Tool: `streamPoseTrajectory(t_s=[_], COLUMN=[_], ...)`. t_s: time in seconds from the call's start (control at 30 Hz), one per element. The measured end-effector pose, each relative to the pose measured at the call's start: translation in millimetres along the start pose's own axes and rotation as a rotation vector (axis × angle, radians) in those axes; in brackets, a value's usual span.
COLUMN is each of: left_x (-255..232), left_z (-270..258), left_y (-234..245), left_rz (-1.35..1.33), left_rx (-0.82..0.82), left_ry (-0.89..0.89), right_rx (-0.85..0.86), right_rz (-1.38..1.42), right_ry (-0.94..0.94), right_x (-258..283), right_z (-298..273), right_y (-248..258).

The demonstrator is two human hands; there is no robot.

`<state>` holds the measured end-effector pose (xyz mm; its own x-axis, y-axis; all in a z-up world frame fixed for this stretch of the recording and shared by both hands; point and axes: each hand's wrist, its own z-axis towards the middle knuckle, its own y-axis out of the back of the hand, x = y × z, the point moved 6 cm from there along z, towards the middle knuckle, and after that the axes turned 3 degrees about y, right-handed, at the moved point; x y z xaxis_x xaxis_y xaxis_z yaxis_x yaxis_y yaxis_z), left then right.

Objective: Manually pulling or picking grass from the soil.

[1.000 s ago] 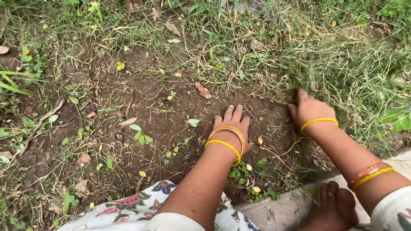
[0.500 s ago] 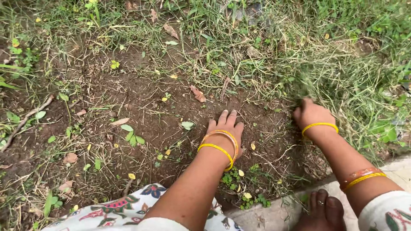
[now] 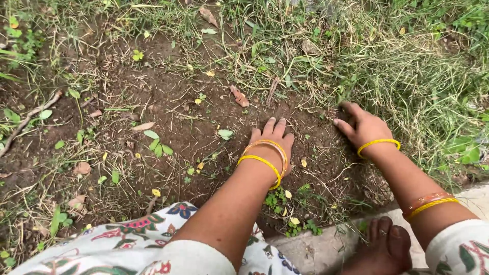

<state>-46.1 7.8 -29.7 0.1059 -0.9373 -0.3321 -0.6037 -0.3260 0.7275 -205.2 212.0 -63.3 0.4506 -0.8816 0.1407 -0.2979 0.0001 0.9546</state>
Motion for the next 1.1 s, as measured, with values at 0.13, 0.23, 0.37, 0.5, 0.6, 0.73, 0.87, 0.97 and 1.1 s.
streamPoseTrajectory(t_s=[0.13, 0.23, 0.37, 0.5, 0.6, 0.73, 0.87, 0.97, 1.1], left_x=[1, 0, 1, 1, 0, 1, 1, 2, -1], left_z=[4, 1, 2, 4, -2, 2, 2, -1, 2], left_y=[-4, -1, -1, -1, 2, -1, -1, -1, 0], left_rz=[0.007, -0.017, -0.008, -0.019, -0.014, -0.017, -0.023, -0.014, 0.007], left_rx=[-0.023, -0.007, -0.006, 0.019, -0.007, -0.011, -0.007, -0.026, 0.006], left_ry=[0.004, 0.002, 0.012, 0.025, -0.002, 0.003, 0.016, 0.008, 0.012], right_rx=[-0.098, -0.174, -0.198, -0.408, -0.386, -0.329, -0.364, -0.319, -0.377], right_rz=[0.068, 0.073, 0.131, 0.144, 0.274, 0.238, 0.089, 0.215, 0.171], right_ry=[0.047, 0.051, -0.044, -0.044, -0.151, -0.012, 0.106, -0.104, -0.201], right_x=[-2, -7, -17, -48, -40, -1, 8, -15, -68], right_z=[-3, 2, 11, 24, 22, 9, 9, 18, 37], right_y=[-7, -12, -20, -33, -26, 2, -1, -19, -45])
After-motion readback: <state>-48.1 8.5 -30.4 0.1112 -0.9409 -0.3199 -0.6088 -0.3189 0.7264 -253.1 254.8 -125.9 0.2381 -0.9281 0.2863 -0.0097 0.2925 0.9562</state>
